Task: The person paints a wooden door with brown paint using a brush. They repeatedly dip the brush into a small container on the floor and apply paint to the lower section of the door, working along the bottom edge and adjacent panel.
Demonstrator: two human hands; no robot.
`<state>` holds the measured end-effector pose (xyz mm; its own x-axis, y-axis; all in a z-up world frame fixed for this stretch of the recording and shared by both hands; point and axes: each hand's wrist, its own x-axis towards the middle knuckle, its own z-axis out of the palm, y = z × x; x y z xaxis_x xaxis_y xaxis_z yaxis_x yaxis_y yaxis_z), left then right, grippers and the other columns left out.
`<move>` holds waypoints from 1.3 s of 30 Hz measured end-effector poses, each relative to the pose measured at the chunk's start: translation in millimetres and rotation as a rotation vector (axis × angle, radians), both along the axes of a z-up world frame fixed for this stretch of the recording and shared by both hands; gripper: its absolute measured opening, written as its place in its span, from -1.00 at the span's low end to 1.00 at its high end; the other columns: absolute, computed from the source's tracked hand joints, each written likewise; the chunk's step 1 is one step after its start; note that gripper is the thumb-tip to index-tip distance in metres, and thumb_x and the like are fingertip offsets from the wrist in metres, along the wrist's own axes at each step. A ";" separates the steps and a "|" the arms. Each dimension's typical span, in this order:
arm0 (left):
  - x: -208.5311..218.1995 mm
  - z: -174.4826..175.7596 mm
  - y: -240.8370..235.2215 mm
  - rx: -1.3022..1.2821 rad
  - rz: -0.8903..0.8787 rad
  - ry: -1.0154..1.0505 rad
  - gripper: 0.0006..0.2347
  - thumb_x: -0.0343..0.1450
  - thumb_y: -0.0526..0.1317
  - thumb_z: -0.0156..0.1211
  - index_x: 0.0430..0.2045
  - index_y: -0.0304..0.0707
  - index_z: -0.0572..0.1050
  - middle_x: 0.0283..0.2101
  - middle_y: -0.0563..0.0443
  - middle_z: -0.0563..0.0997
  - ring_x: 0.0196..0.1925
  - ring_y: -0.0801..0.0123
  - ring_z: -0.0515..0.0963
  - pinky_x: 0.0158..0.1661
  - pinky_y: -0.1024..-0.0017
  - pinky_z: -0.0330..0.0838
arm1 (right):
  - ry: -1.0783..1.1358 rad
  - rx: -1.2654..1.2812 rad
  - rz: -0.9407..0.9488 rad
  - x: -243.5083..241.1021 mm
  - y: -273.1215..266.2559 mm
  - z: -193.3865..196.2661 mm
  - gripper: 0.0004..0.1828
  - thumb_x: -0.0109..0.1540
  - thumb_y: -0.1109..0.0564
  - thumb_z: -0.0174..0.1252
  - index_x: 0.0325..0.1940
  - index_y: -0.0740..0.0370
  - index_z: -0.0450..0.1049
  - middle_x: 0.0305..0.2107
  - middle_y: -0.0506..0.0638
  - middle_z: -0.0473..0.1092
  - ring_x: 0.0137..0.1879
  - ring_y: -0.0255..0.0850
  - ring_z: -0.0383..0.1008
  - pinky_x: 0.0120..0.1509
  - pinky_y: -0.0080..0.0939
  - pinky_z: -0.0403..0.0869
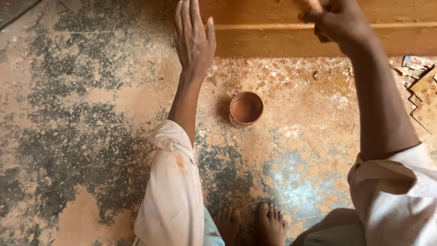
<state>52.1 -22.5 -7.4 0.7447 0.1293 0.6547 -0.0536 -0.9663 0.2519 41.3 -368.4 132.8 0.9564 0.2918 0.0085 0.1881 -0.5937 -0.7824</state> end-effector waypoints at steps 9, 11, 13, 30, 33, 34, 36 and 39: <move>-11.5 -0.5 10.5 -0.039 0.052 0.090 -0.48 0.64 0.00 -0.03 0.44 -0.35 0.14 0.45 -0.31 0.25 0.53 -0.04 0.17 0.50 0.02 0.05 | -0.134 0.173 -0.236 19.4 -106.3 -36.0 -0.65 0.39 0.23 0.23 0.24 0.27 0.37 -0.28 -0.09 0.43 -0.48 -0.51 0.33 -0.53 -0.52 0.34; -10.2 -1.0 7.8 -0.048 0.039 0.078 -0.48 0.63 0.00 -0.03 0.44 -0.35 0.15 0.45 -0.30 0.25 0.53 -0.03 0.16 0.50 0.01 0.04 | -0.173 0.033 -0.259 24.1 -150.9 -43.6 -0.77 0.60 0.18 0.22 0.29 0.37 0.52 -0.38 0.13 0.39 -0.58 -0.33 0.20 -0.60 -0.36 0.19; -11.0 -1.4 6.0 -0.059 0.022 0.070 -0.48 0.63 -0.01 -0.02 0.44 -0.35 0.15 0.45 -0.31 0.25 0.53 -0.03 0.16 0.50 0.01 0.05 | -0.071 0.075 -0.299 28.2 -182.9 -46.2 -0.70 0.59 0.11 0.13 0.31 0.40 0.42 -0.49 0.12 0.22 -0.64 -0.37 0.08 -0.64 -0.38 0.13; -29.8 39.6 45.3 0.065 0.020 0.200 -0.36 0.61 0.10 0.06 0.47 -0.37 0.06 0.48 -0.40 0.18 0.54 -0.14 0.10 0.45 -0.08 -0.04 | -0.026 0.115 -0.505 -8.9 -153.1 -15.1 -0.69 0.45 0.14 -0.04 0.20 0.39 0.36 -0.49 -0.02 0.32 -0.59 -0.38 0.11 -0.64 -0.37 0.12; -37.0 51.1 56.5 0.076 0.075 0.209 -0.36 0.65 0.12 0.05 0.50 -0.34 0.03 0.51 -0.35 0.17 0.57 -0.10 0.10 0.51 -0.09 -0.06 | -0.230 0.018 -0.576 24.9 -160.5 -32.5 -0.73 0.50 0.13 -0.08 0.19 0.37 0.34 -0.48 -0.03 0.32 -0.58 -0.37 0.12 -0.62 -0.36 0.13; -37.9 52.6 55.6 0.078 0.067 0.187 -0.36 0.65 0.13 0.05 0.50 -0.35 0.03 0.51 -0.35 0.16 0.57 -0.11 0.10 0.51 -0.08 -0.05 | -0.310 -0.029 -0.597 39.3 -156.8 -40.8 -0.74 0.51 0.13 -0.09 0.19 0.36 0.33 -0.48 -0.04 0.32 -0.58 -0.37 0.12 -0.62 -0.36 0.14; -37.6 55.0 51.4 0.083 0.054 0.140 -0.35 0.66 0.13 0.04 0.51 -0.36 0.01 0.53 -0.35 0.14 0.58 -0.11 0.09 0.52 -0.05 -0.04 | -0.539 -0.147 -0.552 68.6 -135.2 -62.0 -0.76 0.54 0.13 -0.12 0.19 0.35 0.31 -0.48 -0.05 0.32 -0.57 -0.36 0.13 -0.61 -0.36 0.15; -27.0 56.4 26.8 0.025 0.130 0.192 -0.33 0.60 0.16 0.03 0.48 -0.32 0.01 0.52 -0.29 0.13 0.57 -0.04 0.08 0.49 -0.07 -0.06 | -0.963 -0.280 -0.358 95.7 -90.3 -88.4 -0.78 0.59 0.12 -0.16 0.18 0.33 0.28 -0.48 -0.06 0.32 -0.55 -0.34 0.13 -0.59 -0.35 0.16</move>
<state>25.1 4.3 49.0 0.8340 0.2177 0.5070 0.1179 -0.9679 0.2218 137.0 -458.7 44.4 0.6128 0.1033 0.7834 0.4338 -0.8726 -0.2243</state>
